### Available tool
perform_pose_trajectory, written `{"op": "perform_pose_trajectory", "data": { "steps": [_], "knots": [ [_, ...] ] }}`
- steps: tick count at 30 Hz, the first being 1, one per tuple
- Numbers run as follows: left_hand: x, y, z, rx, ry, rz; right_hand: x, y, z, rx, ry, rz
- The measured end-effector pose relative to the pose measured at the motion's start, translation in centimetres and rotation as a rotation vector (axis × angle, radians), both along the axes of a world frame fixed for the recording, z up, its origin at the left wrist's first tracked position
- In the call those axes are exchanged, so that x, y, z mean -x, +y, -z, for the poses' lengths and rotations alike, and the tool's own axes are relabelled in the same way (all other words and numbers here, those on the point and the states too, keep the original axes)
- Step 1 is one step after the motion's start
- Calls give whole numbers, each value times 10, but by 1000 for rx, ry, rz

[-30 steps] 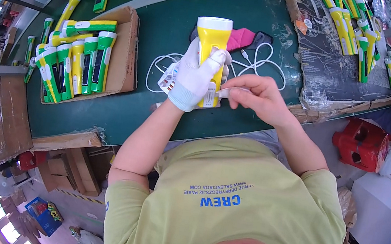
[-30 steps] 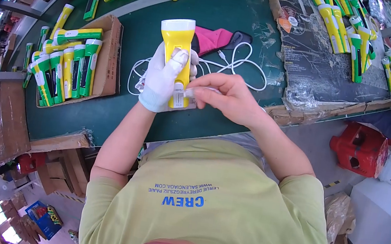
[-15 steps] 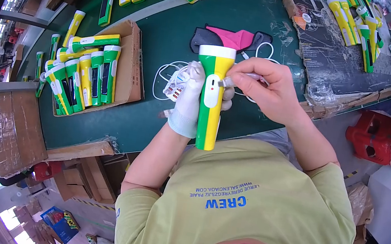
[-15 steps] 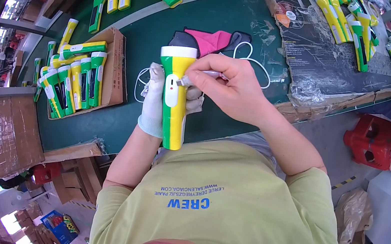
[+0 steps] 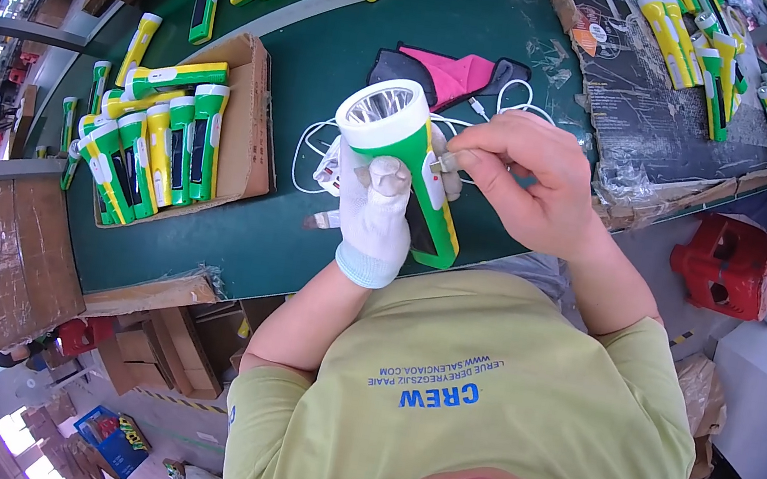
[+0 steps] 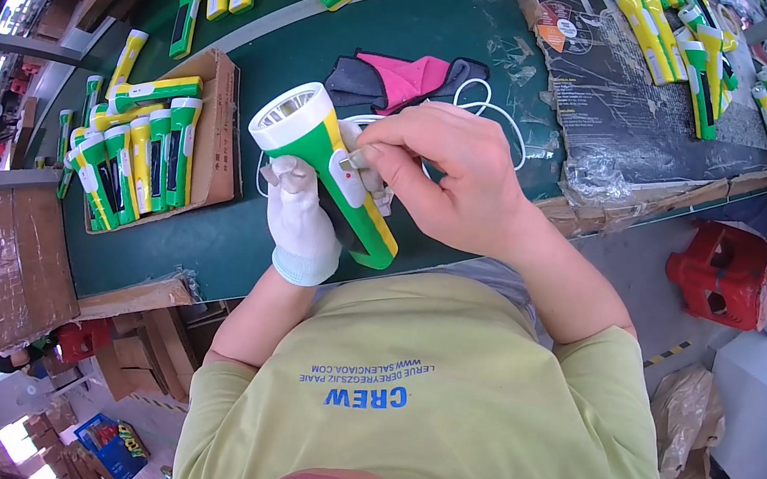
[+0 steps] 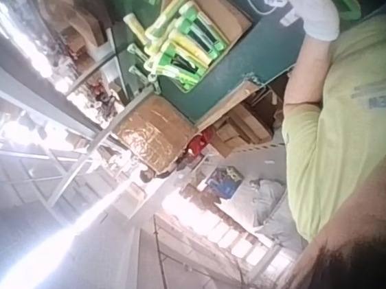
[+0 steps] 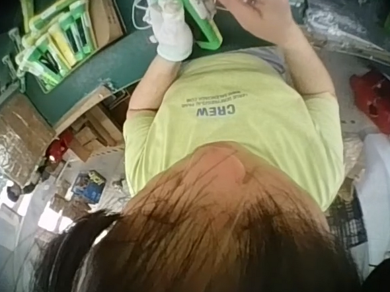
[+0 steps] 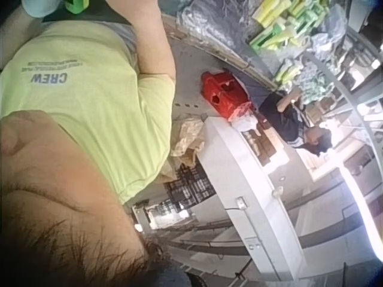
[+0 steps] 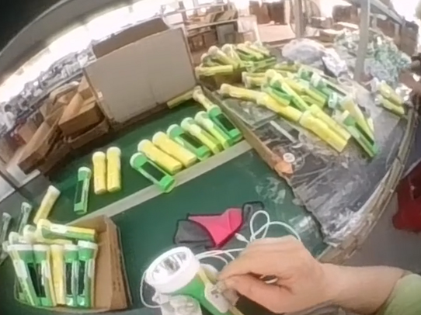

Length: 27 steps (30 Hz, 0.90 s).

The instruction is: Testing flashlights on an assembly line by plugging them into a power source and checking for illumination.

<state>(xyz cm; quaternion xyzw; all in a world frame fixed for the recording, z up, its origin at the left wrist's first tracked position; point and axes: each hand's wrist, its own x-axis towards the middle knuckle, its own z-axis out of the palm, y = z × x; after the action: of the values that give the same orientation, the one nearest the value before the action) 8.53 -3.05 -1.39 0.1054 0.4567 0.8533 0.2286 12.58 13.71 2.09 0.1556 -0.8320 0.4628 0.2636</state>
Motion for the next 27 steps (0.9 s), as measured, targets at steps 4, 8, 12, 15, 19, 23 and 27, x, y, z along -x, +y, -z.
{"op": "perform_pose_trajectory", "data": {
  "steps": [4,8,12,15,19,23,27],
  "knots": [
    [0,9,5,44,263,-124,2,1,-1,-88,81,28],
    [1,11,9,57,269,-100,5,2,6,-113,151,54],
    [2,-1,0,264,105,68,-6,5,10,-26,82,-10],
    [12,-4,22,238,52,131,-18,23,33,-75,-133,80],
    [23,-29,17,488,138,80,-37,56,25,462,-420,301],
    [-7,-13,-22,470,211,677,-26,39,-20,-275,231,-102],
    [-13,1,-19,291,381,774,-13,28,-52,-449,236,-255]
  ]
}}
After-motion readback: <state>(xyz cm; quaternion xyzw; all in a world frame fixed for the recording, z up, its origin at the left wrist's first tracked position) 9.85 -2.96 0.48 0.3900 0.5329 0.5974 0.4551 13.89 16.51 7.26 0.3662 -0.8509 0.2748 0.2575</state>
